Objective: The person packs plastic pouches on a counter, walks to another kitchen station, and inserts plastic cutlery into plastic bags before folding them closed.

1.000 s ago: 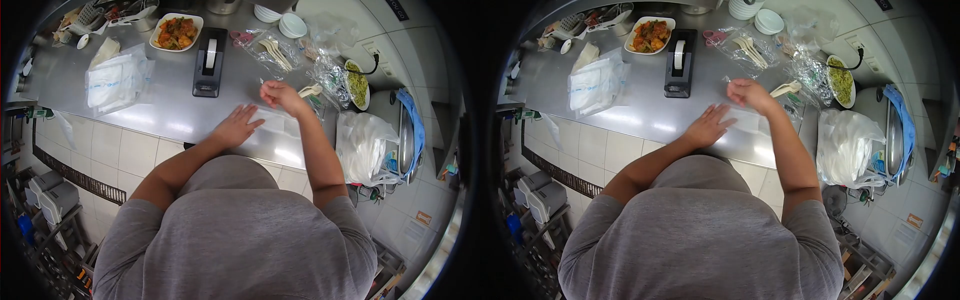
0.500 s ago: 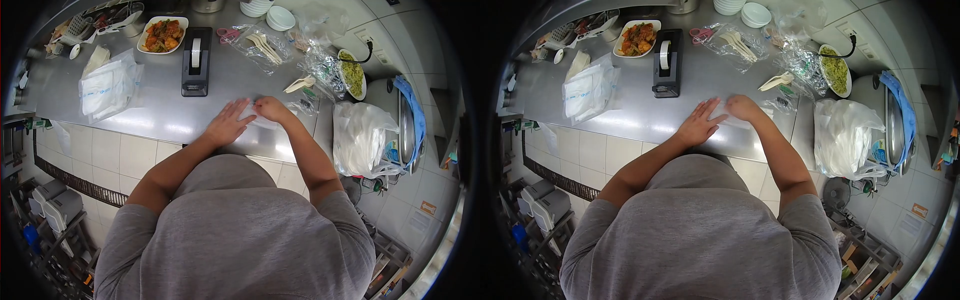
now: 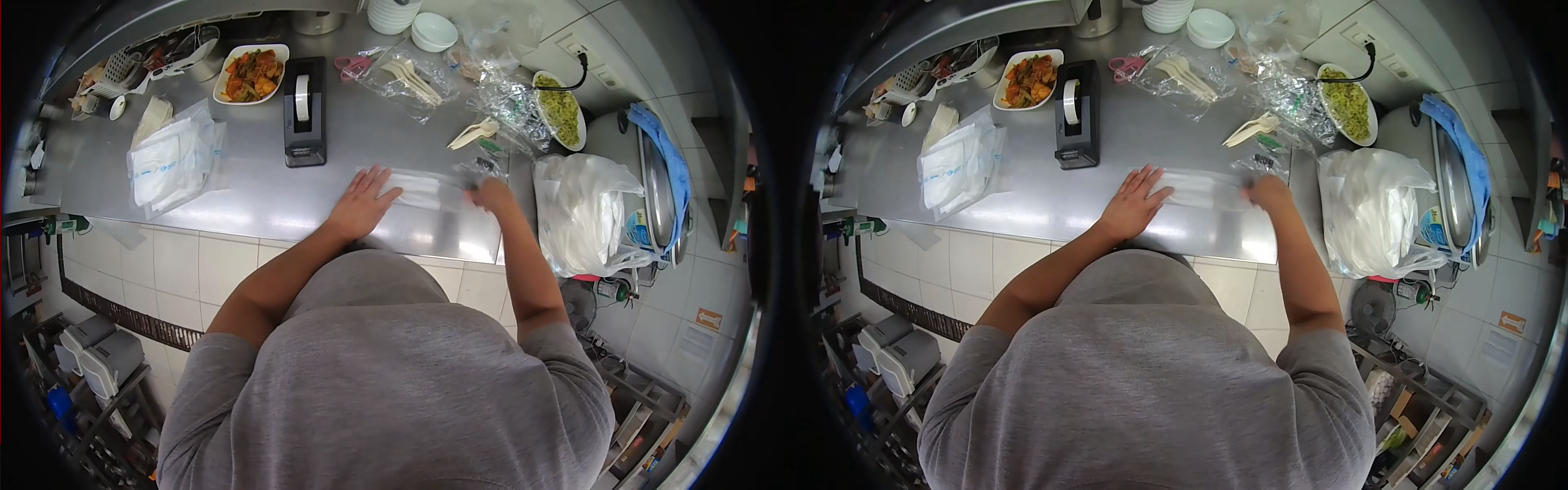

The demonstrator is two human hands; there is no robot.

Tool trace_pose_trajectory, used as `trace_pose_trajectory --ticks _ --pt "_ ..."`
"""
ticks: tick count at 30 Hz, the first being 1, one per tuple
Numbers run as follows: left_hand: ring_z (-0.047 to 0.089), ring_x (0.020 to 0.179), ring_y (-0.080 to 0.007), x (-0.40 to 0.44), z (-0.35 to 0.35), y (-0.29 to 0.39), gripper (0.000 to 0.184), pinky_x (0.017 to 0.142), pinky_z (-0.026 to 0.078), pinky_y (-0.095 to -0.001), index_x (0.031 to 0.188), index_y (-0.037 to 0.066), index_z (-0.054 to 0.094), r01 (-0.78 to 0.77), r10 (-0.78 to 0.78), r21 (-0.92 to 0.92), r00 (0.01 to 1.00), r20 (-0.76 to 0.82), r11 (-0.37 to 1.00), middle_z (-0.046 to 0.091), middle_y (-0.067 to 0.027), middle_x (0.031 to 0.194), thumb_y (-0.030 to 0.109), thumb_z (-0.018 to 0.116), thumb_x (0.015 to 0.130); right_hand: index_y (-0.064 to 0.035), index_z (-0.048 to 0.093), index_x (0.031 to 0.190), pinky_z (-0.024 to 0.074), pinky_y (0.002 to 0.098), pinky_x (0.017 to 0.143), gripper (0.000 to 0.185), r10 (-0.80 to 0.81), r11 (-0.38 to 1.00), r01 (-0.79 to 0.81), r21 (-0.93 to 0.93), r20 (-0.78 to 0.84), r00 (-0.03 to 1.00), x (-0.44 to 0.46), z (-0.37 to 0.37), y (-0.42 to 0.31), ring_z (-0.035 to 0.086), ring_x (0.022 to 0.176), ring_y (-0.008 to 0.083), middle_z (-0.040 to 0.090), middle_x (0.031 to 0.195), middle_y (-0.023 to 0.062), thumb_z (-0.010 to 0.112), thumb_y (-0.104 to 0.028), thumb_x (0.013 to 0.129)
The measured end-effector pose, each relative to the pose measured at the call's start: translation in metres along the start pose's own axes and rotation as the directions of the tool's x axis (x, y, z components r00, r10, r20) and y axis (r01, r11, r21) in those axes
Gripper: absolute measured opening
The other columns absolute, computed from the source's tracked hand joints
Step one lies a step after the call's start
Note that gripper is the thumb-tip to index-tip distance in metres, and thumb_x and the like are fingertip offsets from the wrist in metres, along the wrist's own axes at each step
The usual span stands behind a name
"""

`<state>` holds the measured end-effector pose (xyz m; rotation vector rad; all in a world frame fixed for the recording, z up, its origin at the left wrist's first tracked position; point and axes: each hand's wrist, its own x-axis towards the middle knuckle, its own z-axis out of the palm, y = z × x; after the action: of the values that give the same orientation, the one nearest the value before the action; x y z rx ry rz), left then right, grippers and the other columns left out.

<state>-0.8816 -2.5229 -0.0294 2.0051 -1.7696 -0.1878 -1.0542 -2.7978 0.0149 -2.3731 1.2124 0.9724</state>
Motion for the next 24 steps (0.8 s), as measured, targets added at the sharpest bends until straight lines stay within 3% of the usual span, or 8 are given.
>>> trace_pose_trajectory --ticks 3,5,7,12,17,19,21,24 --pt "0.037 0.133 -0.0291 0.003 0.01 -0.017 0.034 0.11 0.031 -0.0398 0.123 0.014 0.056 -0.035 0.035 0.053 0.999 -0.001 0.998 0.046 -0.0125 0.137 0.013 0.053 0.089 -0.0037 0.069 0.067 0.0519 0.0327 0.052 0.045 -0.11 0.993 0.114 -0.018 0.153 0.982 -0.005 0.03 0.074 0.062 0.05 0.0163 0.065 0.061 0.0101 0.069 -0.048 0.075" --pt "0.048 0.123 -0.0278 0.016 -0.019 -0.013 0.028 0.104 0.036 -0.0338 0.118 0.009 0.057 0.002 -0.005 -0.104 1.0 -0.028 0.995 0.056 -0.0108 0.126 0.014 0.053 0.091 -0.003 0.071 0.089 0.0509 0.0302 0.055 0.032 -0.133 0.881 0.007 0.473 0.234 0.963 -0.055 0.022 0.073 0.065 0.067 0.0149 0.069 0.076 0.0054 0.073 -0.032 0.076" --pt "0.056 0.11 -0.0223 0.025 -0.06 0.003 0.025 0.098 0.038 -0.0295 0.116 0.006 0.058 0.474 -0.325 -0.602 0.88 0.345 0.642 0.062 -0.0093 0.115 0.018 0.052 0.095 -0.0065 0.054 0.127 0.0505 0.0302 0.075 0.062 -0.274 0.67 0.112 0.734 0.104 0.956 -0.093 0.012 0.052 0.062 0.094 0.0172 0.065 0.108 0.01 0.076 -0.026 0.073" --pt "0.056 0.097 -0.0106 0.025 -0.089 0.016 0.028 0.088 0.043 -0.0264 0.119 0.004 0.056 0.512 -0.103 -0.858 0.853 0.512 -0.027 0.063 -0.0021 0.105 0.021 0.051 0.097 -0.002 0.053 0.127 0.0428 0.0321 0.094 0.06 -0.352 -0.317 0.504 0.803 -0.593 0.724 -0.112 -0.017 -0.022 0.059 0.104 0.0173 0.062 0.116 0.0093 0.077 -0.023 0.075" --pt "0.056 0.11 -0.0178 0.016 -0.096 0.011 0.041 0.1 0.04 -0.0334 0.128 0.004 0.047 0.519 -0.318 -0.847 0.789 0.525 -0.111 0.054 -0.0102 0.125 0.032 0.047 0.099 -0.0031 0.068 0.101 0.0466 0.0293 0.089 0.016 -0.149 -0.16 0.663 0.731 -0.682 0.716 -0.151 -0.077 -0.099 0.063 0.096 0.017 0.069 0.099 0.0051 0.064 -0.005 0.085" --pt "0.055 0.114 -0.0234 0.011 -0.119 0.003 0.047 0.101 0.042 -0.0384 0.13 0.003 0.043 0.591 0.164 -0.376 0.663 0.73 -0.713 0.049 -0.0175 0.13 0.037 0.045 0.099 -0.0024 0.069 0.098 0.0513 0.0299 0.078 0.014 -0.289 0.297 0.907 0.3 -0.877 0.385 -0.175 -0.073 -0.129 0.066 0.088 0.016 0.07 0.095 0.0064 0.063 -0.005 0.085" --pt "0.055 0.115 -0.0266 0.011 -0.145 0.016 0.05 0.099 0.045 -0.0411 0.13 0.001 0.042 0.575 0.284 -0.34 0.732 0.619 -0.744 0.052 -0.0203 0.126 0.039 0.046 0.098 -0.0023 0.069 0.098 0.0529 0.0303 0.074 0.016 -0.544 0.378 0.925 -0.045 -0.819 0.182 -0.186 -0.061 -0.148 0.067 0.086 0.0158 0.07 0.095 0.0085 0.063 -0.003 0.084" --pt "0.055 0.111 -0.0183 0.014 -0.155 0.01 0.041 0.096 0.043 -0.0335 0.129 0.0 0.043 0.42 0.048 -0.615 0.848 0.527 -0.667 0.057 -0.0101 0.12 0.016 0.055 0.093 -0.0026 0.07 0.097 0.0522 0.028 0.077 0.014 -0.589 0.378 0.914 0.147 -0.723 0.36 -0.208 -0.039 -0.177 0.067 0.086 0.0156 0.07 0.092 0.0094 0.063 -0.004 0.085"
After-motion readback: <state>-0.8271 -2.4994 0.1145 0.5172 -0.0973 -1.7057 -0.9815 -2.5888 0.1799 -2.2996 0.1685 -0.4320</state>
